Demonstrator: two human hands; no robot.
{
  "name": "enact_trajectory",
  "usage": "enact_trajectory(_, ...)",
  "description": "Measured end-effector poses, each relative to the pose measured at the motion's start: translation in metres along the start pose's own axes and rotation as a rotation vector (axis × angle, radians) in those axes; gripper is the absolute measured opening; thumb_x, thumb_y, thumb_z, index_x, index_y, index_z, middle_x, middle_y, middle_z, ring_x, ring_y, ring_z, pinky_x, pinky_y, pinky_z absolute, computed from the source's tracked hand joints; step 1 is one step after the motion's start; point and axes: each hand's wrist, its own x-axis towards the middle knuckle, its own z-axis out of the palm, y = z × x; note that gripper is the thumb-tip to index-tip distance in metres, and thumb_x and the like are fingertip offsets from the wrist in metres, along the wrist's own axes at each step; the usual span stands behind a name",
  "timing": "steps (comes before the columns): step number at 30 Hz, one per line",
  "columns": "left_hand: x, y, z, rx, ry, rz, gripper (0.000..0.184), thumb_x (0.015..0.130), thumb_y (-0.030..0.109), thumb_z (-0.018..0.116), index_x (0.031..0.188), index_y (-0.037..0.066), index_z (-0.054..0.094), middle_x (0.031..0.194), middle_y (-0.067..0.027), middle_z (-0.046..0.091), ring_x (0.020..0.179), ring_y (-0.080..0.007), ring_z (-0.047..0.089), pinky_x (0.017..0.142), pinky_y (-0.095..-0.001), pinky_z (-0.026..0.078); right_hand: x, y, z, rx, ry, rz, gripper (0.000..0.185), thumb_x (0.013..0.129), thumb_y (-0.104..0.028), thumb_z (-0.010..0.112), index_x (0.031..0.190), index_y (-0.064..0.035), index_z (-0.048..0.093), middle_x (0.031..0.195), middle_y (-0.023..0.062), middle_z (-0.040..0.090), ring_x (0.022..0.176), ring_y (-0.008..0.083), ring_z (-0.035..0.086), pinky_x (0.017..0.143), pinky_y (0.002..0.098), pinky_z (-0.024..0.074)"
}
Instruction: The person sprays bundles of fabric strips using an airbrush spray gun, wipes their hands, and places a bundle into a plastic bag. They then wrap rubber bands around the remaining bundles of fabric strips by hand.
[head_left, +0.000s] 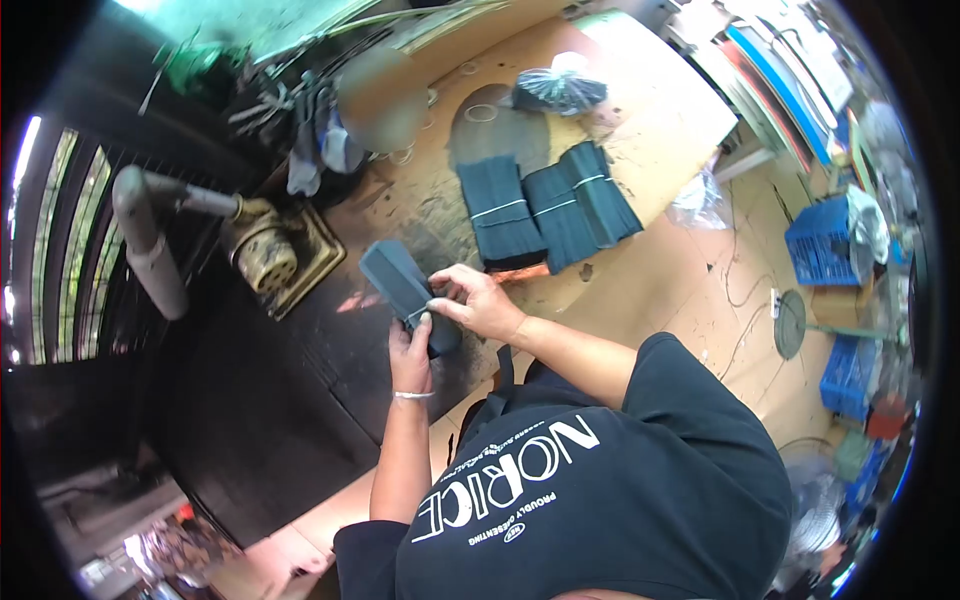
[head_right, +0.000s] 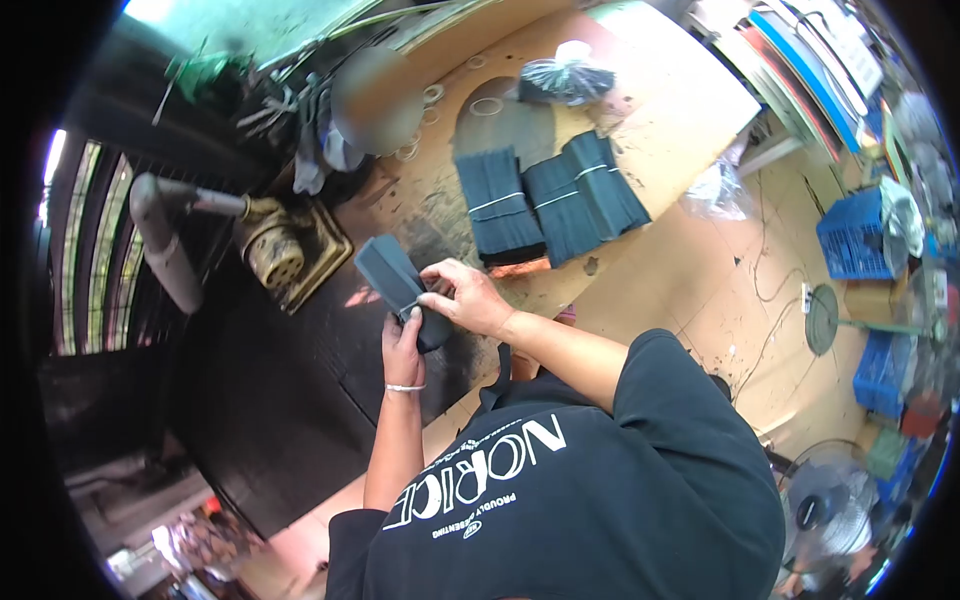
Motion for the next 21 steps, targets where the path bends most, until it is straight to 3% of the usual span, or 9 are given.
enact_trajectory(1,0.009,0.004,0.017,0.092,-0.018,0.051,0.035,0.090,0.012,0.062,0.118,-0.003,0.047,0.108,-0.0078,0.059,0.098,-0.0141,0.057,0.086,-0.0283,0.046,0.002,-0.011,-0.015,-0.058,0.091,-0.077,0.031,0.079,-0.011,0.070,0.108,-0.0032,0.062,0.093,0.0103,0.062,0.076,0.0200,0.064,0.069,0.0306,0.0512)
enact_trajectory(3,0.035,-0.002,0.044,0.214,-0.064,0.211,0.036,0.088,0.016,0.065,0.114,-0.005,0.051,0.105,-0.0083,0.061,0.092,-0.0125,0.058,0.079,-0.0250,0.048,0.008,-0.022,-0.043,-0.116,0.228,-0.147,0.027,0.082,-0.011,0.067,0.107,-0.0013,0.063,0.094,0.0120,0.062,0.076,0.0224,0.064,0.069,0.0310,0.0512)
enact_trajectory(7,0.088,-0.005,0.097,0.218,-0.154,-0.004,0.035,0.089,0.021,0.065,0.107,-0.008,0.059,0.097,-0.0092,0.065,0.086,-0.0122,0.060,0.076,-0.0253,0.049,0.024,-0.005,-0.105,-0.291,0.311,-0.123,0.027,0.083,-0.016,0.063,0.106,-0.0012,0.063,0.095,0.0141,0.063,0.088,0.0302,0.062,0.078,0.0357,0.0505)
enact_trajectory(10,0.117,-0.020,0.111,1.236,0.057,0.071,0.056,0.079,0.037,0.073,0.109,-0.009,0.058,0.091,-0.0145,0.066,0.082,-0.0172,0.063,0.071,-0.0283,0.050,0.018,0.026,-0.148,-0.451,0.253,-0.163,0.024,0.082,-0.019,0.062,0.101,-0.0034,0.064,0.095,0.0134,0.063,0.094,0.0313,0.061,0.081,0.0384,0.0501)
enact_trajectory(14,0.124,-0.034,0.096,0.998,0.034,0.069,0.062,0.078,0.038,0.074,0.116,-0.007,0.055,0.089,-0.0157,0.064,0.081,-0.0213,0.062,0.074,-0.0319,0.050,-0.019,0.029,-0.233,-0.365,0.459,-0.194,0.015,0.083,-0.014,0.062,0.093,-0.0046,0.067,0.089,0.0135,0.065,0.085,0.0311,0.063,0.076,0.0368,0.0513)
enact_trajectory(16,0.108,-0.021,0.110,1.063,0.119,0.147,0.063,0.078,0.038,0.074,0.118,-0.006,0.053,0.094,-0.0153,0.062,0.084,-0.0223,0.061,0.076,-0.0333,0.050,-0.040,0.051,-0.287,-0.371,0.530,-0.046,0.014,0.083,-0.014,0.061,0.093,-0.0056,0.068,0.089,0.0153,0.066,0.082,0.0298,0.065,0.074,0.0361,0.0520)
enact_trajectory(17,0.116,-0.028,0.099,1.109,0.155,0.142,0.063,0.078,0.036,0.074,0.120,-0.006,0.052,0.105,-0.0175,0.060,0.092,-0.0246,0.060,0.082,-0.0343,0.048,-0.050,0.071,-0.311,-0.290,0.532,0.206,0.015,0.084,-0.014,0.061,0.094,-0.0063,0.068,0.088,0.0151,0.066,0.079,0.0302,0.065,0.072,0.0364,0.0526)
enact_trajectory(20,0.102,-0.020,0.127,1.329,0.271,0.781,0.050,0.082,0.017,0.071,0.122,-0.005,0.050,0.105,-0.0122,0.060,0.094,-0.0219,0.059,0.083,-0.0294,0.047,-0.073,0.113,-0.369,-0.413,0.595,0.209,0.015,0.084,-0.016,0.061,0.092,-0.0049,0.068,0.088,0.0162,0.067,0.079,0.0286,0.067,0.071,0.0367,0.0530)
enact_trajectory(21,0.092,-0.018,0.147,1.189,0.220,0.703,0.046,0.083,0.008,0.068,0.123,-0.004,0.050,0.108,-0.0125,0.058,0.096,-0.0208,0.058,0.083,-0.0280,0.047,-0.080,0.116,-0.387,-0.437,0.575,0.244,0.016,0.084,-0.016,0.061,0.092,-0.0045,0.068,0.088,0.0166,0.067,0.079,0.0281,0.067,0.072,0.0369,0.0530)
